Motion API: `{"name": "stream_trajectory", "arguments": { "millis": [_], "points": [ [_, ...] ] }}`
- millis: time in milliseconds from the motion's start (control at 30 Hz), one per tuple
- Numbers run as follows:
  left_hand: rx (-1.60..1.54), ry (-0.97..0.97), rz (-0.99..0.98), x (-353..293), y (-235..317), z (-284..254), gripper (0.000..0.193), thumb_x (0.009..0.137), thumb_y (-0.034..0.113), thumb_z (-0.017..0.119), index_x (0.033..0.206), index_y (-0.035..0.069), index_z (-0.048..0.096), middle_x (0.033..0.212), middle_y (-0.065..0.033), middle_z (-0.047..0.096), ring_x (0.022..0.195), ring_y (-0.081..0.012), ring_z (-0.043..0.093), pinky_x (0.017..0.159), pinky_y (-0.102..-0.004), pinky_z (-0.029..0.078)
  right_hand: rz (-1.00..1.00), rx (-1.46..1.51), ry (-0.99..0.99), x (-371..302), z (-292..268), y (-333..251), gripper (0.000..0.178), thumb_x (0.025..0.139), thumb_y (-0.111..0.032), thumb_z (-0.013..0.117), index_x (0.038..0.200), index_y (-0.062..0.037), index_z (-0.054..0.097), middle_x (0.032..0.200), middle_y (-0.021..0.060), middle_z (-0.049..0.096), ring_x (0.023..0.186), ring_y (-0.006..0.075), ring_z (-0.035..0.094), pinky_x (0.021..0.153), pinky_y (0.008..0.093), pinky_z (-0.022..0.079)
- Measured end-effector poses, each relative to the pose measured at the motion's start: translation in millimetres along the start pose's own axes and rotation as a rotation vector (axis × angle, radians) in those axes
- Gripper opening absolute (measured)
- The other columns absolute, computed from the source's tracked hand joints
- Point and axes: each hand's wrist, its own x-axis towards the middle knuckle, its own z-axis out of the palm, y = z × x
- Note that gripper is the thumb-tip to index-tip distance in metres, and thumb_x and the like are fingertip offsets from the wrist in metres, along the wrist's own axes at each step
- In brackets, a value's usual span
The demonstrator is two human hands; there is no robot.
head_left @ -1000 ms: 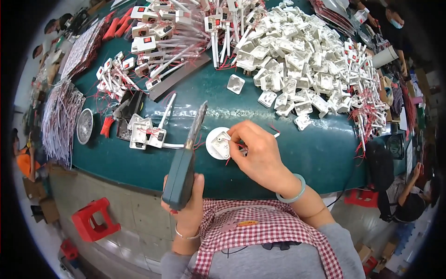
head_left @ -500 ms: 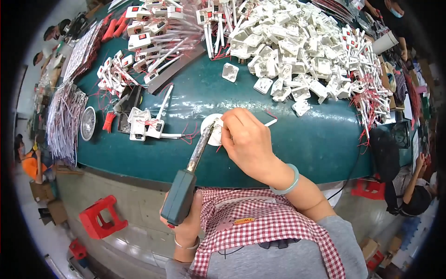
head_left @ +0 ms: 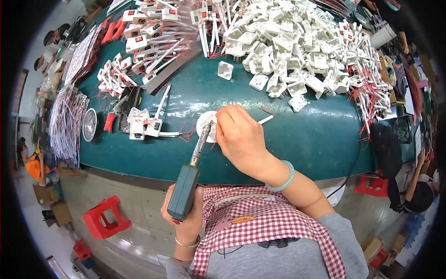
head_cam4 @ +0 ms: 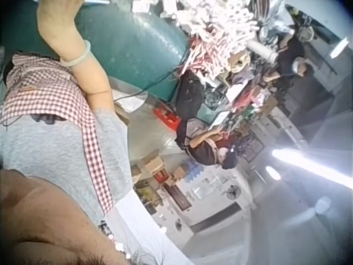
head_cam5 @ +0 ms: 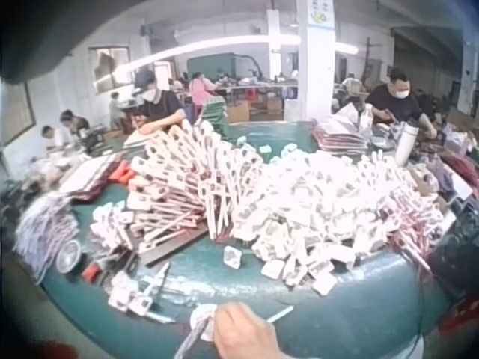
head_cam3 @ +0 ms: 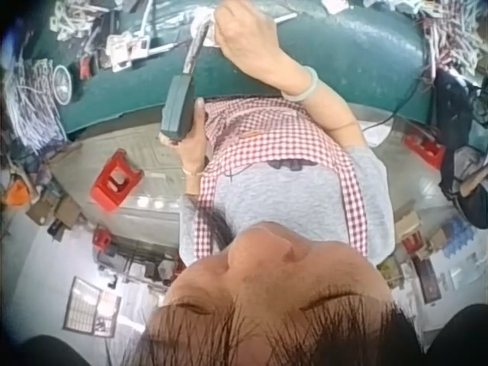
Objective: Soldering wires onto small white plastic electrical components at an assembly line station.
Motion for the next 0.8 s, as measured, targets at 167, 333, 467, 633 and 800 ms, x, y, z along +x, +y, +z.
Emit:
{"name": "stream_trajectory", "arguments": {
  "millis": [167, 333, 467, 633, 800],
  "points": [
    [0.028, 0.021, 0.076, 2.5, 6.1, 0.8, 0.019, 0.078, 0.002, 0.075, 0.093, -0.005, 0.066, 0.085, -0.0131, 0.065, 0.068, -0.0240, 0.063, 0.061, -0.0326, 0.049, -0.004, -0.001, -0.001, 0.7, 1.2, 1.3, 0.017, 0.067, 0.004, 0.064, 0.081, -0.0004, 0.056, 0.085, 0.0116, 0.053, 0.083, 0.0273, 0.058, 0.065, 0.0362, 0.052],
    [0.008, 0.060, 0.094, 1.0, 4.5, 0.2, 0.019, 0.079, 0.003, 0.075, 0.093, -0.005, 0.065, 0.084, -0.0132, 0.064, 0.067, -0.0238, 0.062, 0.061, -0.0319, 0.048, 0.003, 0.005, -0.011, 1.5, 0.4, -0.1, 0.016, 0.066, 0.004, 0.063, 0.081, -0.0001, 0.056, 0.085, 0.0116, 0.053, 0.083, 0.0272, 0.058, 0.064, 0.0364, 0.053],
    [0.029, 0.045, 0.109, 3.3, 9.1, 2.0, 0.018, 0.078, 0.003, 0.075, 0.092, -0.004, 0.065, 0.083, -0.0129, 0.064, 0.066, -0.0237, 0.061, 0.060, -0.0308, 0.048, 0.009, 0.014, -0.016, 1.2, 0.9, 0.5, 0.016, 0.067, 0.004, 0.063, 0.080, 0.0000, 0.056, 0.086, 0.0117, 0.053, 0.084, 0.0272, 0.058, 0.065, 0.0363, 0.053],
    [0.033, 0.029, 0.125, 4.1, 6.6, 0.6, 0.018, 0.078, 0.003, 0.075, 0.090, -0.004, 0.064, 0.080, -0.0121, 0.062, 0.063, -0.0234, 0.059, 0.057, -0.0316, 0.046, 0.046, 0.066, -0.006, 0.5, 0.2, 1.9, 0.015, 0.074, 0.006, 0.065, 0.086, 0.0004, 0.057, 0.089, 0.0107, 0.060, 0.082, 0.0291, 0.062, 0.065, 0.0382, 0.052],
    [-0.044, 0.094, 0.103, -0.8, 1.0, 2.3, 0.017, 0.078, 0.003, 0.075, 0.089, -0.004, 0.064, 0.077, -0.0116, 0.060, 0.061, -0.0229, 0.058, 0.055, -0.0323, 0.044, 0.063, 0.088, 0.003, -0.5, -0.6, 0.8, 0.015, 0.074, 0.006, 0.065, 0.086, 0.0000, 0.058, 0.090, 0.0101, 0.061, 0.082, 0.0283, 0.062, 0.064, 0.0378, 0.052]
  ]
}}
